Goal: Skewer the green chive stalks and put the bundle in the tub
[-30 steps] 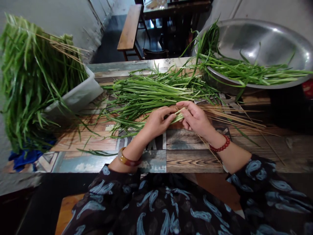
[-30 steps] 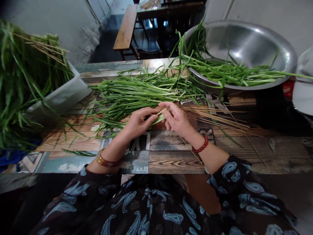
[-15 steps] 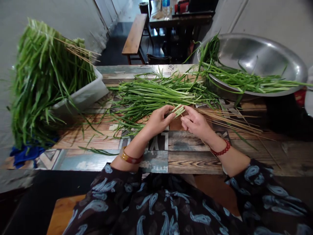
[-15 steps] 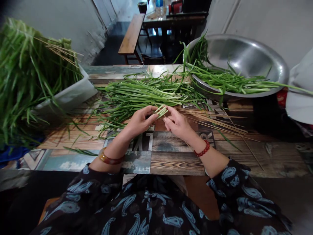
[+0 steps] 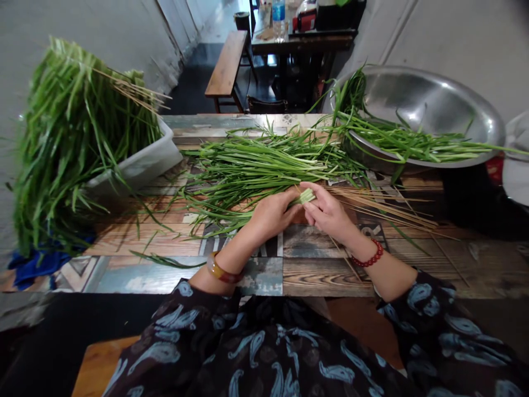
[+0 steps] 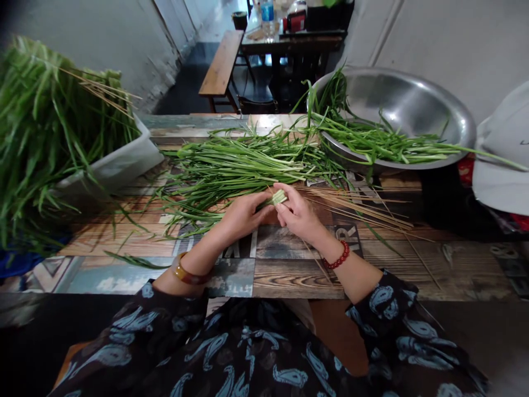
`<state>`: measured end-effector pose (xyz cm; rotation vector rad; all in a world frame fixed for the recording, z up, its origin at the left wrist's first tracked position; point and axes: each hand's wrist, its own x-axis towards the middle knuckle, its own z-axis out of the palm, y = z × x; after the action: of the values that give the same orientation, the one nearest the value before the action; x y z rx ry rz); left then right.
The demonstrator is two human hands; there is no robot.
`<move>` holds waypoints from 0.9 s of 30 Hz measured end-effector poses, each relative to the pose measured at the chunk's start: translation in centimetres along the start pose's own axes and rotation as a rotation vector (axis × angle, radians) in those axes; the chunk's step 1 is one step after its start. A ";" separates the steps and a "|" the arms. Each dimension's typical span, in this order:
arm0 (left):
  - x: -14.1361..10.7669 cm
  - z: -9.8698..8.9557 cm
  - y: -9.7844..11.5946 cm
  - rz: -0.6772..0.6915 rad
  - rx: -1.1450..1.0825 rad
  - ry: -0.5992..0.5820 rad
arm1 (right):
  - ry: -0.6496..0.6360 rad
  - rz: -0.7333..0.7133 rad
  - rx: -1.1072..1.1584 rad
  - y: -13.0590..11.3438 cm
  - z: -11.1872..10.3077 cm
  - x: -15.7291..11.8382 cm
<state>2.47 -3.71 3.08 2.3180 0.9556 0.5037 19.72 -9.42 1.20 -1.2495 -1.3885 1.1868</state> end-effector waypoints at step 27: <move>3.4 -1.5 -1.5 0.020 0.423 0.367 | 0.230 -0.065 -0.176 0.6 -0.1 0.9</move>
<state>3.17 0.16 3.74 2.6645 1.3166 0.8223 19.79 -8.52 0.62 -1.4047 -1.3722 0.8612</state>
